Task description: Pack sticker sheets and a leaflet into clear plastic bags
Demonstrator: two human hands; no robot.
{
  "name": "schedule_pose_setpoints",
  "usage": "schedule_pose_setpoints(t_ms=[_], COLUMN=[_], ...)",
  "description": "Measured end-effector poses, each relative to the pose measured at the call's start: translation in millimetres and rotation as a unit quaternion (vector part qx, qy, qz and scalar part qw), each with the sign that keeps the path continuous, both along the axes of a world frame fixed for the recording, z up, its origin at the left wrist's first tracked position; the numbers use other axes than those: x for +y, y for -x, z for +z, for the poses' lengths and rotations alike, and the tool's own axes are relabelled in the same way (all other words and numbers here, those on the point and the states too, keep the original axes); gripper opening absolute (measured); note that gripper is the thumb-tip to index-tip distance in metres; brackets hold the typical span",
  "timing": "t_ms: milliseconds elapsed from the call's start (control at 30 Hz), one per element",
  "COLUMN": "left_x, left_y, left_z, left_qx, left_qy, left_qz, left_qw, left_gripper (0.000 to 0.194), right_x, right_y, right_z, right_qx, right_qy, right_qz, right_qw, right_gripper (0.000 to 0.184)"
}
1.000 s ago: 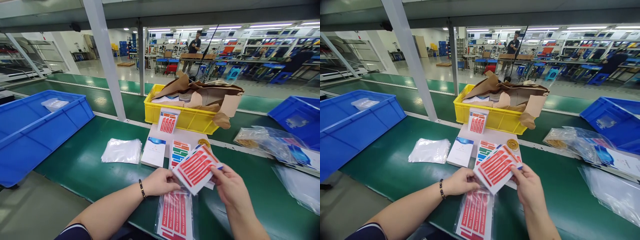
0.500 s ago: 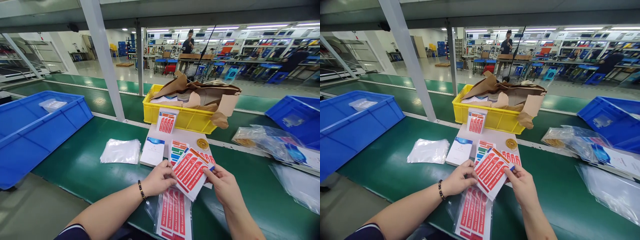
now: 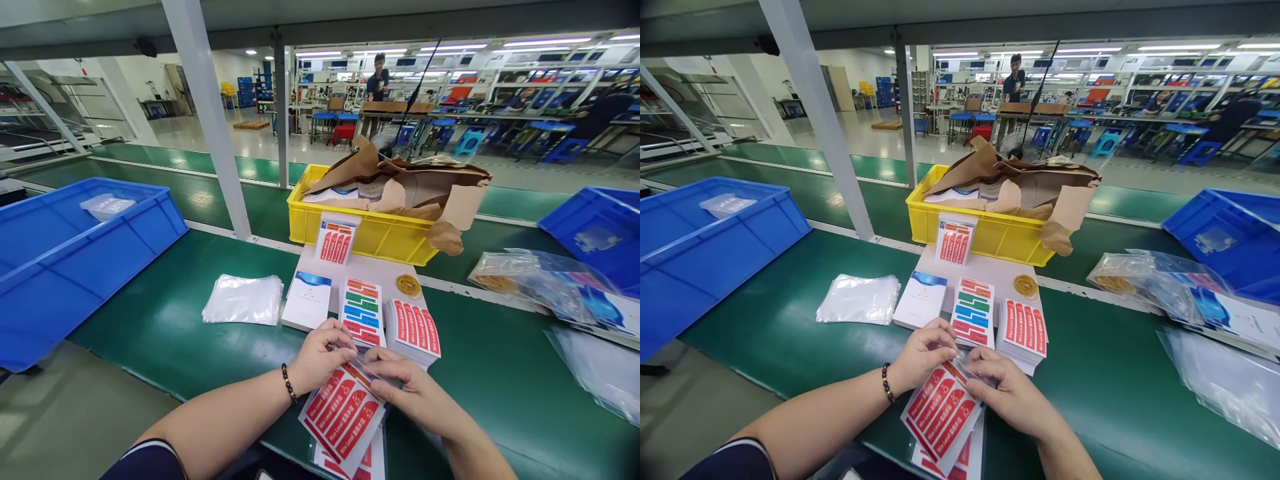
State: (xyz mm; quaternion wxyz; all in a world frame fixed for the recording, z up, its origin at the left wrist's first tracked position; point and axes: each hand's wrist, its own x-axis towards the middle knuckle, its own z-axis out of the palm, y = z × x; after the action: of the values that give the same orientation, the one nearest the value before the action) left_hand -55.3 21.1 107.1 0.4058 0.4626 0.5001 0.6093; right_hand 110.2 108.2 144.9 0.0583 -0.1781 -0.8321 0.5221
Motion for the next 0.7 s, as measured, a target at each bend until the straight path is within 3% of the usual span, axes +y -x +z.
schedule_pose_setpoints(t_ms=[167, 267, 333, 433, 700], left_x=[1.6, 2.8, 3.0, 2.7, 1.8], left_y=[1.8, 4.5, 5.2, 4.5, -0.6], left_z=[-1.4, -1.2, -1.2, -2.0, -2.7], left_qx=[-0.064, -0.026, 0.004, 0.022, 0.018], left_qy=[0.101, 0.146, 0.147, 0.133, 0.129], left_qz=[-0.068, -0.072, -0.055, -0.039, -0.045], left_qw=[0.990, 0.986, 0.988, 0.990, 0.991], left_gripper=[0.035, 0.022, 0.018, 0.015, 0.015], right_x=[3.6, 5.8, 5.7, 4.2, -3.3], right_y=[-3.1, -5.1, -4.3, -0.2, 9.0], right_z=[-9.7, -15.6, -18.0, -19.7, -19.7], right_qx=[0.023, 0.013, -0.001, -0.001, 0.017], right_qy=[0.016, 0.051, 0.061, 0.062, -0.025], right_qz=[-0.095, -0.130, -0.141, -0.141, -0.146], right_qw=[0.995, 0.990, 0.988, 0.988, 0.989], right_gripper=[0.024, 0.033, 0.035, 0.022, 0.019])
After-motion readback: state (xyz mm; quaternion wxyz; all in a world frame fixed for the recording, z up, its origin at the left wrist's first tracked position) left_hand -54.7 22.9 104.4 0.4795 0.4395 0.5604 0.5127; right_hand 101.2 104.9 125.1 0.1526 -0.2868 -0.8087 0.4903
